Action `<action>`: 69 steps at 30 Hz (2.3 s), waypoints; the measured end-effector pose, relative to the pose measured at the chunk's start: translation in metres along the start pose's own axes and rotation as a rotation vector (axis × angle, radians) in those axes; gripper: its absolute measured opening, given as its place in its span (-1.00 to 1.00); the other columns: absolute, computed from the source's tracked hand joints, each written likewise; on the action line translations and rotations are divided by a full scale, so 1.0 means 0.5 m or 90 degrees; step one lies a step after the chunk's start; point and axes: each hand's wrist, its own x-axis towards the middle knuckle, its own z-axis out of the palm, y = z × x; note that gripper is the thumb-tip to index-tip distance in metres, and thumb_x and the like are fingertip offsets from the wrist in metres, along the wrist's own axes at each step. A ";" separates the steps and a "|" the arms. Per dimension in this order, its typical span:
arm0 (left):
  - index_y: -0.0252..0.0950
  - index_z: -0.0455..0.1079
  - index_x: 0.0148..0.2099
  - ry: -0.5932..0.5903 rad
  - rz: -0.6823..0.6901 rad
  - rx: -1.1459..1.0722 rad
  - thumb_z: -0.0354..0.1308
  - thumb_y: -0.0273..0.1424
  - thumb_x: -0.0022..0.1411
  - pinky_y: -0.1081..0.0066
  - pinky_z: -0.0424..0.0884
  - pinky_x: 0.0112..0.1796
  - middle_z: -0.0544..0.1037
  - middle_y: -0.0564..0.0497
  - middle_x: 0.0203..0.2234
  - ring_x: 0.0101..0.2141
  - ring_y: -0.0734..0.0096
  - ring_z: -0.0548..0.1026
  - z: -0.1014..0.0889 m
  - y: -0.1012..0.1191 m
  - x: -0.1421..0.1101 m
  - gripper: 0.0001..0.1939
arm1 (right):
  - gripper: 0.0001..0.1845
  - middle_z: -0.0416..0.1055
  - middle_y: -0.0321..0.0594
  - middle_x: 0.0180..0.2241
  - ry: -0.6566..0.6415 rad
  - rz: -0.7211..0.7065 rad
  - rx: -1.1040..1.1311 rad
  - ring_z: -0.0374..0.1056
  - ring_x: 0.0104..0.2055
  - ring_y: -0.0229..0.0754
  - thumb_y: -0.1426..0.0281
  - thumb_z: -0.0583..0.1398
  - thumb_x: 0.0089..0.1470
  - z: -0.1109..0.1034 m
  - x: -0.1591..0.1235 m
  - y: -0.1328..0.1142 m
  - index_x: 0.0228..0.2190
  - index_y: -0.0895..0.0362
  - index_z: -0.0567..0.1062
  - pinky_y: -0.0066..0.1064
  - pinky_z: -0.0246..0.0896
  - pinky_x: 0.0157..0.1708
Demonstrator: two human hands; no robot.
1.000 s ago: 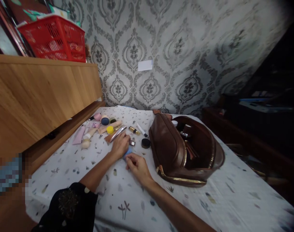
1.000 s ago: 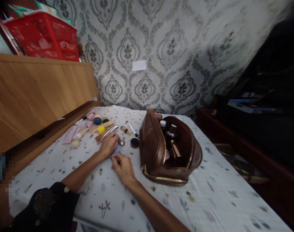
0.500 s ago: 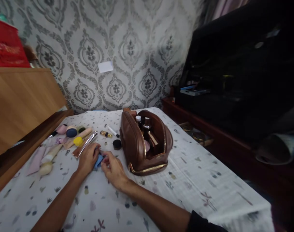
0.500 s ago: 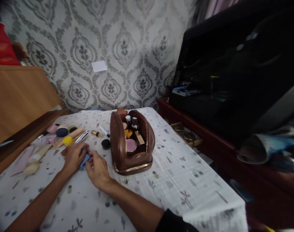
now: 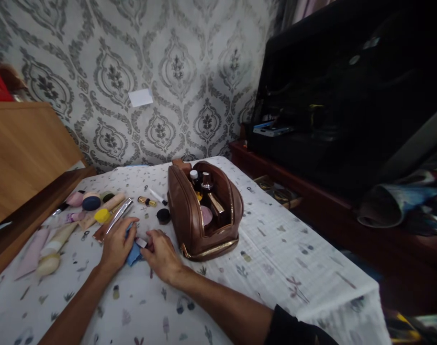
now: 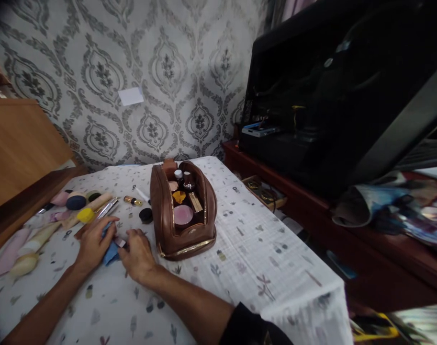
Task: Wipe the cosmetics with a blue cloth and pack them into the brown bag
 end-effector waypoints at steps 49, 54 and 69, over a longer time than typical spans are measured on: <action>-0.33 0.42 -0.35 -0.162 -0.205 -0.455 -0.04 0.01 0.33 0.46 0.20 -0.48 0.29 0.12 -0.64 -0.56 0.45 0.28 -0.016 0.037 0.017 -0.49 | -0.36 0.44 -0.36 -0.55 0.039 0.116 0.645 0.36 -0.52 -0.27 0.08 0.46 -0.26 -0.015 0.023 0.007 -0.18 0.15 0.45 -0.47 0.17 -0.52; -0.32 0.36 -0.39 -0.147 -0.180 -0.517 -0.02 0.01 0.33 0.46 0.24 -0.45 0.30 0.11 -0.60 -0.55 0.49 0.28 -0.019 0.049 0.017 -0.50 | -0.28 0.45 -0.39 -0.55 0.034 0.155 0.696 0.36 -0.54 -0.26 0.12 0.49 -0.32 -0.015 0.022 0.002 -0.15 0.10 0.38 -0.48 0.16 -0.54; -0.29 0.31 -0.48 -0.113 -0.114 -0.319 -0.16 -0.06 0.39 0.42 0.25 -0.41 0.35 0.06 -0.62 -0.52 0.43 0.32 -0.016 0.061 0.011 -0.47 | -0.52 0.37 -0.40 -0.65 -0.139 0.096 0.573 0.17 -0.68 -0.38 0.03 0.43 -0.21 -0.021 0.013 -0.005 -0.49 0.13 0.42 -0.53 -0.07 -0.66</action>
